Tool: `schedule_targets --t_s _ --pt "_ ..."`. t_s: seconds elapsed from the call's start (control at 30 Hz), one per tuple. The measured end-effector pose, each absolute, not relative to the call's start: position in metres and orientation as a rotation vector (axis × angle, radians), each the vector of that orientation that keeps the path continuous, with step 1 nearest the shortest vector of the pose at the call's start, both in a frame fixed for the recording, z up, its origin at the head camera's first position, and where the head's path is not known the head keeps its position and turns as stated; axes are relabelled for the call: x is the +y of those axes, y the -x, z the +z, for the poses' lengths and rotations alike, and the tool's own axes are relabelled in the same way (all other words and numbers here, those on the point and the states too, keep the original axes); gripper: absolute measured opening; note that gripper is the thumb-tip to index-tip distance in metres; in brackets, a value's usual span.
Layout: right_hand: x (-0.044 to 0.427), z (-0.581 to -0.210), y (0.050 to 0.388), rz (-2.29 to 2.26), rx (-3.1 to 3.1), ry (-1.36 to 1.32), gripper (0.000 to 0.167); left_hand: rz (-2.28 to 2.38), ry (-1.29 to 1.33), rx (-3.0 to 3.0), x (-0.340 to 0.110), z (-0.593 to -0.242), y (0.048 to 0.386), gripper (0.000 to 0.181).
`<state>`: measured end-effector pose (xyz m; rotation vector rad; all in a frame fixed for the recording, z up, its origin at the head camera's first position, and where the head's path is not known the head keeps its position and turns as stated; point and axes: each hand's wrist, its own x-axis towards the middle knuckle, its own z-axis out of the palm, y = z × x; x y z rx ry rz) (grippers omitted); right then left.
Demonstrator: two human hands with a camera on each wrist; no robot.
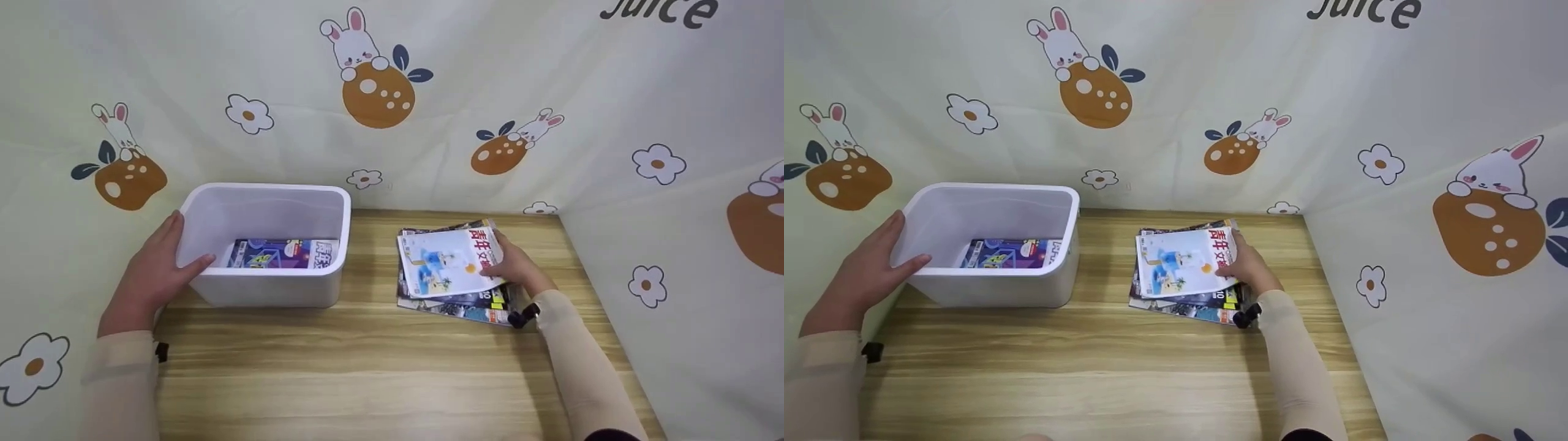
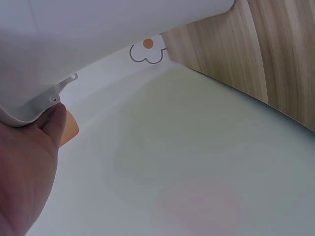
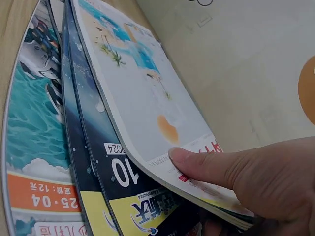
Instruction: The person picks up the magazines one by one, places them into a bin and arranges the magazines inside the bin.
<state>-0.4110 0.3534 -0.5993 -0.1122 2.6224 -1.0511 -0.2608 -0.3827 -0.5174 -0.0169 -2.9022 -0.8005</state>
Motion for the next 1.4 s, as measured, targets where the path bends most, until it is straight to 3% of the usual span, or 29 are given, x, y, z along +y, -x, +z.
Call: schedule_targets --t_s 0.43,1.07,1.4 --pt "0.370 -0.611 0.414 -1.288 2.412 0.157 0.102 -0.790 0.012 -2.912 -0.386 -0.515 0.260 0.120" --pt "0.367 -0.612 0.403 -1.586 2.327 0.120 0.101 -0.767 0.028 -2.908 -0.387 -0.517 0.263 0.121" --pt "0.347 -0.604 0.388 -2.107 2.017 0.042 0.095 -0.768 0.034 -2.899 -0.387 -0.522 0.263 0.121"
